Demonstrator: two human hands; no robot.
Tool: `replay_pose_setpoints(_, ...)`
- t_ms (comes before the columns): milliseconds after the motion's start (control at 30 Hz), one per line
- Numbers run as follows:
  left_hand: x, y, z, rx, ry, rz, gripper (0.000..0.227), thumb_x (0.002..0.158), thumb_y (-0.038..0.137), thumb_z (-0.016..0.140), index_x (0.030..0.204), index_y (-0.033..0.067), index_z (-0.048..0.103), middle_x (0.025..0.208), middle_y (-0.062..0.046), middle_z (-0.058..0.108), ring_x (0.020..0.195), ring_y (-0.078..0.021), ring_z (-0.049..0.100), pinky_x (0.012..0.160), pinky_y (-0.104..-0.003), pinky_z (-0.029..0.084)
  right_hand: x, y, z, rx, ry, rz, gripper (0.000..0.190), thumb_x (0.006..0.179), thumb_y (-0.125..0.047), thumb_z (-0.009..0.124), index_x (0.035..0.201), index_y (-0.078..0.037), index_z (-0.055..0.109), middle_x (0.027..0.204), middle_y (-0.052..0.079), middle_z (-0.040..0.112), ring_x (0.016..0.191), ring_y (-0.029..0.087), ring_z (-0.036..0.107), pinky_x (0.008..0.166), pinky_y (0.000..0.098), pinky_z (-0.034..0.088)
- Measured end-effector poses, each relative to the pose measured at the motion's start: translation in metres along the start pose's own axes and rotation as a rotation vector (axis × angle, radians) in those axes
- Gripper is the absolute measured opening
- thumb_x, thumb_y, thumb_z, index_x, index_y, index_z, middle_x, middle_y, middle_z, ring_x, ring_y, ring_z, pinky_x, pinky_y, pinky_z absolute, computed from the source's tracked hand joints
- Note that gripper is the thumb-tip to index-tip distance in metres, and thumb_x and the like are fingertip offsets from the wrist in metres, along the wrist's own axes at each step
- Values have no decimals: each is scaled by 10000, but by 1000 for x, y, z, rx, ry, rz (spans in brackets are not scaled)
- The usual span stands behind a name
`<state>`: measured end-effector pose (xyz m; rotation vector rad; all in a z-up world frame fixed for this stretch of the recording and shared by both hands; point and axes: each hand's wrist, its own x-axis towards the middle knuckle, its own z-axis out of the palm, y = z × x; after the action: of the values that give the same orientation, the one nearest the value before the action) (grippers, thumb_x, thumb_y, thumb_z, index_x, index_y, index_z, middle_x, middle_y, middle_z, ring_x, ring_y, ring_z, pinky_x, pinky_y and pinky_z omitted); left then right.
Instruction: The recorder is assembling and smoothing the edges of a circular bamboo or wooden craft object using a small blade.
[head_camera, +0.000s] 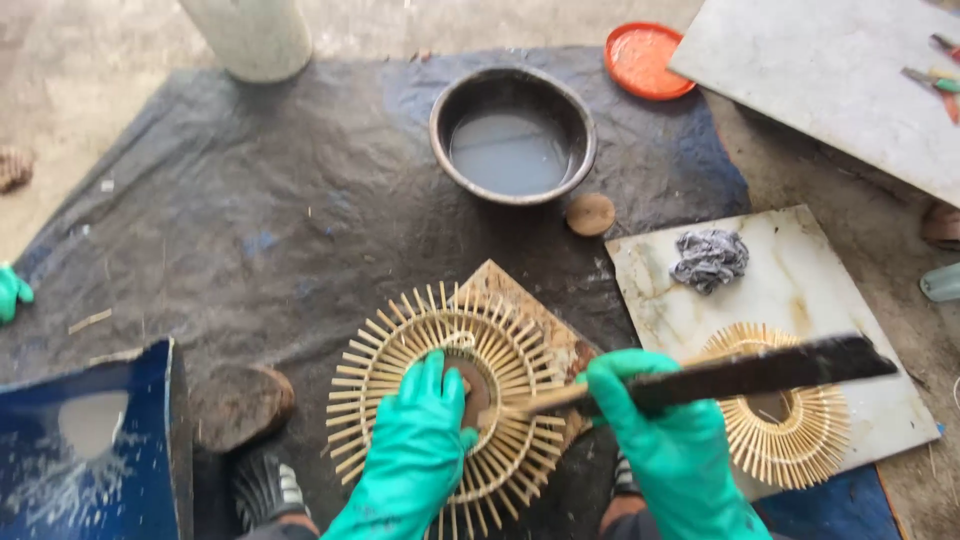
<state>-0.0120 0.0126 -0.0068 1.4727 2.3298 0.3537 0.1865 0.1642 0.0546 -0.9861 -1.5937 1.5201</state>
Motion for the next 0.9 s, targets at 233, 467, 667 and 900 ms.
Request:
replay_pose_setpoints(233,-6,-13,20,12,88,85,820,686,333,853,1370,35,514,1541,-242,406,1392,-431,405,985,-575,422,4,0,-6,58,-25,39,205,886,-85,741,1072,-1,725,903,78,768,760,136,720,648,277,593)
replay_pose_setpoints(467,-7,9,-5,20,-128,-108,788,785,381,816,1461,155,479,1617,-260,287,1455,-426,338,1009,-502,426,38,9,-24,-395,16,418,336,832,-263,825,982,21,728,741,120,738,611,190,665,514,338,532)
replay_pose_setpoints(667,-4,6,-4,40,-103,-69,783,791,355,799,1469,137,474,1609,-242,313,1440,-421,364,982,-496,444,37,49,-7,-902,-151,621,529,813,-442,835,1119,-39,680,743,125,716,563,209,652,534,366,540)
replay_pose_setpoints(900,-6,5,-6,18,-83,-41,739,797,334,793,1445,134,501,1578,-243,361,1351,-396,410,961,-486,456,37,48,0,-801,-180,622,515,802,-458,816,1154,-96,714,723,80,713,529,188,625,518,377,540)
